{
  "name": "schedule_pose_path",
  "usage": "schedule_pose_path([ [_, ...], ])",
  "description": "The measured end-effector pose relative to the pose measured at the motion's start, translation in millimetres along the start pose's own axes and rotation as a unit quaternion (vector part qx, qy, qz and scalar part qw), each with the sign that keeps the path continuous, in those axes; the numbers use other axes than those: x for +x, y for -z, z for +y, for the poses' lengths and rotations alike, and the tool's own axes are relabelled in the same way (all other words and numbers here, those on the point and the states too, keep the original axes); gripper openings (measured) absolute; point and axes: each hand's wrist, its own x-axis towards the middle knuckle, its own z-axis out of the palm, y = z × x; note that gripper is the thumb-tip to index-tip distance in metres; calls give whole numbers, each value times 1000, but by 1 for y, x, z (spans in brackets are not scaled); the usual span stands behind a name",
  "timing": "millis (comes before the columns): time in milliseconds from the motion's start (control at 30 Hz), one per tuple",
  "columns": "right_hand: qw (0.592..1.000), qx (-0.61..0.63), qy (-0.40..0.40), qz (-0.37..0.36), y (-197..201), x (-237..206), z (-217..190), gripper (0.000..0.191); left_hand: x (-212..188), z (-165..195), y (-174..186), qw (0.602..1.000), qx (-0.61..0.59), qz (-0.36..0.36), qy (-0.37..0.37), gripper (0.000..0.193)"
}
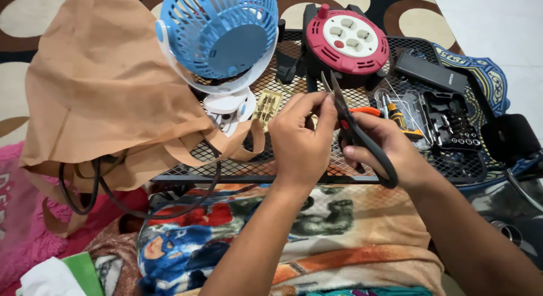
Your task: The person repairs an electrical plug and power strip at a low mesh table. They use scissors to cut and strip the power cord, manipulate the plug's contacts by hand, and use a screwdriver and pliers on the plug and socket components.
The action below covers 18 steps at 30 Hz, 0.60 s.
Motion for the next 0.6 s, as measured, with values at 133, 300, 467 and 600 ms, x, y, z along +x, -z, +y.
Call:
schedule_pose_path([
  [133, 997, -77, 29, -2, 4, 3, -4, 50, 5, -5, 10, 998, 23, 54, 18, 13],
  [300, 931, -348, -19, 108, 9, 12, -7, 57, 10, -9, 25, 996, -16, 66, 56, 16],
  [467, 857, -504, 21, 105, 5, 14, -12, 55, 10, -10, 32, 996, -39, 51, 55, 15],
  [600, 836, -540, 52, 84, 0, 16, -16, 52, 8, -10, 34, 997, -53, 24, 55, 13],
])
